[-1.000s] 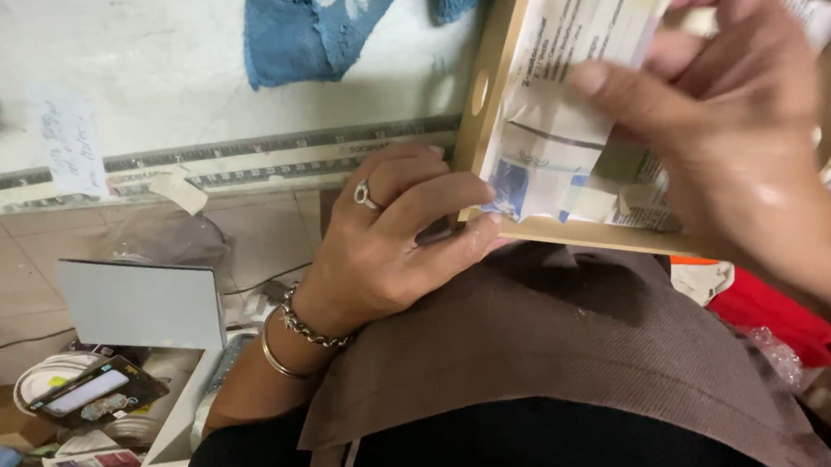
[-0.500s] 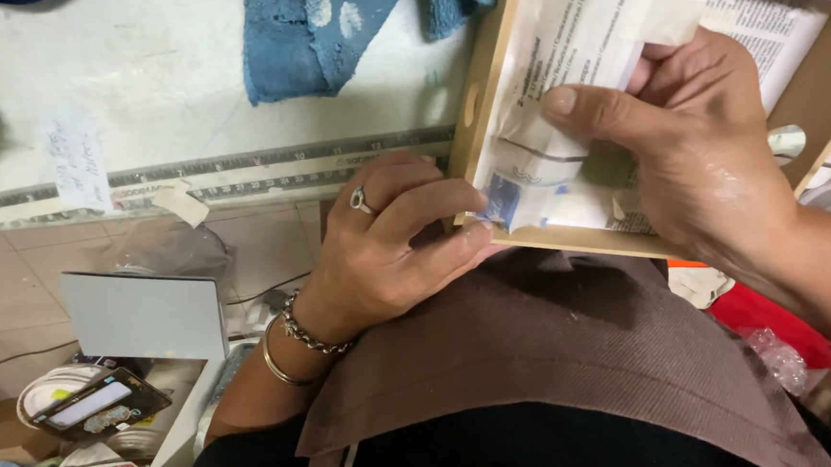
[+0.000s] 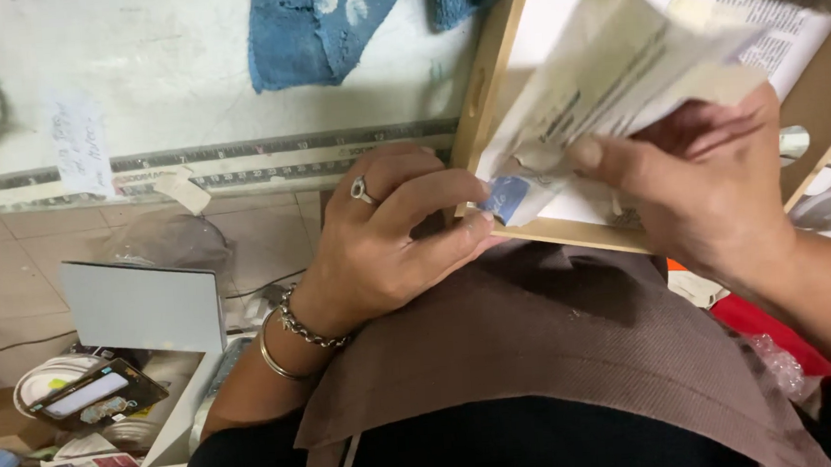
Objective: Decorating the interior of a small wooden box by cutting and adhering paper scraps
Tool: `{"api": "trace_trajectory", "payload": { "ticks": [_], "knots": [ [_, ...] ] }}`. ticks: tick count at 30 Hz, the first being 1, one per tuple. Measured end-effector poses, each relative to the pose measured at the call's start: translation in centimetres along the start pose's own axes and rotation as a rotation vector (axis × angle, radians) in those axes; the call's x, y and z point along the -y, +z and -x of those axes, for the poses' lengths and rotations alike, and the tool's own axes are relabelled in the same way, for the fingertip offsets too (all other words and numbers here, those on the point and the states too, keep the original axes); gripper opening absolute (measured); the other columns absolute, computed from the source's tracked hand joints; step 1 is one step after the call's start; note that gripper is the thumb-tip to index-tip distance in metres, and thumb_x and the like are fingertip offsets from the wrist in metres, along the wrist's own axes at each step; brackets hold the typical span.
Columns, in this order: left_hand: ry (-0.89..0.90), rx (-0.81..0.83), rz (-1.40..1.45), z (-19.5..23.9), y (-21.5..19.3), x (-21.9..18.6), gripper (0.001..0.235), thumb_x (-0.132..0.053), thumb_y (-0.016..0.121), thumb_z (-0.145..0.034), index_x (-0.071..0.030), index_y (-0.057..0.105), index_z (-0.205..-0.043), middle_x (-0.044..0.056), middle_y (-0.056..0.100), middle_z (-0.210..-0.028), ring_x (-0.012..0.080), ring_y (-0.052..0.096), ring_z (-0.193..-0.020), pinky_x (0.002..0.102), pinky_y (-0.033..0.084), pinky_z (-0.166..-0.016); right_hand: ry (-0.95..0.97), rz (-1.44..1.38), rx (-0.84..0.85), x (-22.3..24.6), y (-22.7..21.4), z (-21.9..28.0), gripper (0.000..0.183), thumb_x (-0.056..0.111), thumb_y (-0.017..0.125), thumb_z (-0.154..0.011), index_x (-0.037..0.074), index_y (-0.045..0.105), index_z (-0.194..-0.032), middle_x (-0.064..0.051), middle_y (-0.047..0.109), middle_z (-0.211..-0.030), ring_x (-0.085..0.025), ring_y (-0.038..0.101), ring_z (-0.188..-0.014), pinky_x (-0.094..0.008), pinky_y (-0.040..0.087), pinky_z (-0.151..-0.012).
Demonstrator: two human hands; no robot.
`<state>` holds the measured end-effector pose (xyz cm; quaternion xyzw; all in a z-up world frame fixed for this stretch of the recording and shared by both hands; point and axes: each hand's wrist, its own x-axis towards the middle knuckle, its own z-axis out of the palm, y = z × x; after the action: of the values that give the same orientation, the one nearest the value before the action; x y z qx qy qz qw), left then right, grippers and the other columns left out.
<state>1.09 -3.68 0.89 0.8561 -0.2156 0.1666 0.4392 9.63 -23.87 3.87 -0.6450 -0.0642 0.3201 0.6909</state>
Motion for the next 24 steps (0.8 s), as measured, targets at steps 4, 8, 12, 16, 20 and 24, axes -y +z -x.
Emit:
{"api": "trace_trajectory", "payload": {
  "ticks": [4,8,12,16,20,24],
  "knots": [
    [-0.010,-0.010,-0.009,-0.1,0.0,-0.3,0.012,-0.005,0.071,-0.085,-0.007,0.059,-0.087,0.005,0.055,-0.097,0.0236,0.049,-0.081,0.041,0.055,-0.073,0.101,0.041,0.035,0.2,-0.5,0.0,0.006,0.001,0.060,-0.080,0.004,0.055,-0.081,-0.007,0.060,-0.081,-0.018,0.067,-0.078,-0.032,0.063,-0.085],
    [-0.134,-0.013,0.039,0.2,0.2,-0.4,0.021,-0.010,0.076,-0.083,-0.009,0.059,-0.095,0.004,0.054,-0.098,0.0241,0.054,-0.082,0.040,0.053,-0.079,0.218,0.027,-0.036,1.8,0.6,-1.7,0.026,0.004,0.065,-0.077,0.008,0.058,-0.102,-0.008,0.064,-0.110,-0.015,0.067,-0.098,-0.025,0.060,-0.091],
    [-0.060,-0.005,-0.014,0.1,0.3,-0.5,0.016,-0.007,0.076,-0.084,-0.010,0.061,-0.088,0.003,0.053,-0.099,0.0246,0.052,-0.084,0.040,0.053,-0.077,0.265,0.189,-0.007,2.0,0.3,-2.9,0.018,0.009,0.066,-0.078,0.008,0.060,-0.095,-0.007,0.066,-0.107,-0.014,0.069,-0.090,-0.022,0.061,-0.079],
    [-0.079,0.008,-0.003,0.1,0.1,-0.6,0.014,-0.007,0.072,-0.086,-0.009,0.058,-0.088,0.003,0.054,-0.101,0.0257,0.052,-0.084,0.040,0.052,-0.076,0.301,0.396,-0.050,3.6,1.6,-3.7,0.015,0.016,0.067,-0.084,0.009,0.057,-0.093,0.000,0.066,-0.097,-0.008,0.066,-0.085,-0.019,0.059,-0.071],
    [-0.061,0.017,-0.017,0.3,0.2,-0.4,0.016,-0.009,0.072,-0.087,-0.012,0.057,-0.093,0.004,0.054,-0.104,0.0260,0.053,-0.085,0.040,0.053,-0.077,0.350,0.316,-0.071,3.7,2.0,-3.7,0.014,0.013,0.067,-0.082,0.006,0.060,-0.092,-0.004,0.067,-0.088,-0.011,0.066,-0.072,-0.022,0.059,-0.063],
    [-0.062,0.026,-0.013,0.1,0.1,-0.6,0.017,-0.009,0.072,-0.087,-0.010,0.057,-0.093,0.005,0.053,-0.103,0.0260,0.052,-0.085,0.039,0.053,-0.075,0.298,0.127,-0.009,3.2,1.4,-3.5,0.017,0.007,0.066,-0.078,0.008,0.059,-0.093,-0.002,0.066,-0.095,-0.011,0.067,-0.086,-0.024,0.062,-0.078]
  ]
}}
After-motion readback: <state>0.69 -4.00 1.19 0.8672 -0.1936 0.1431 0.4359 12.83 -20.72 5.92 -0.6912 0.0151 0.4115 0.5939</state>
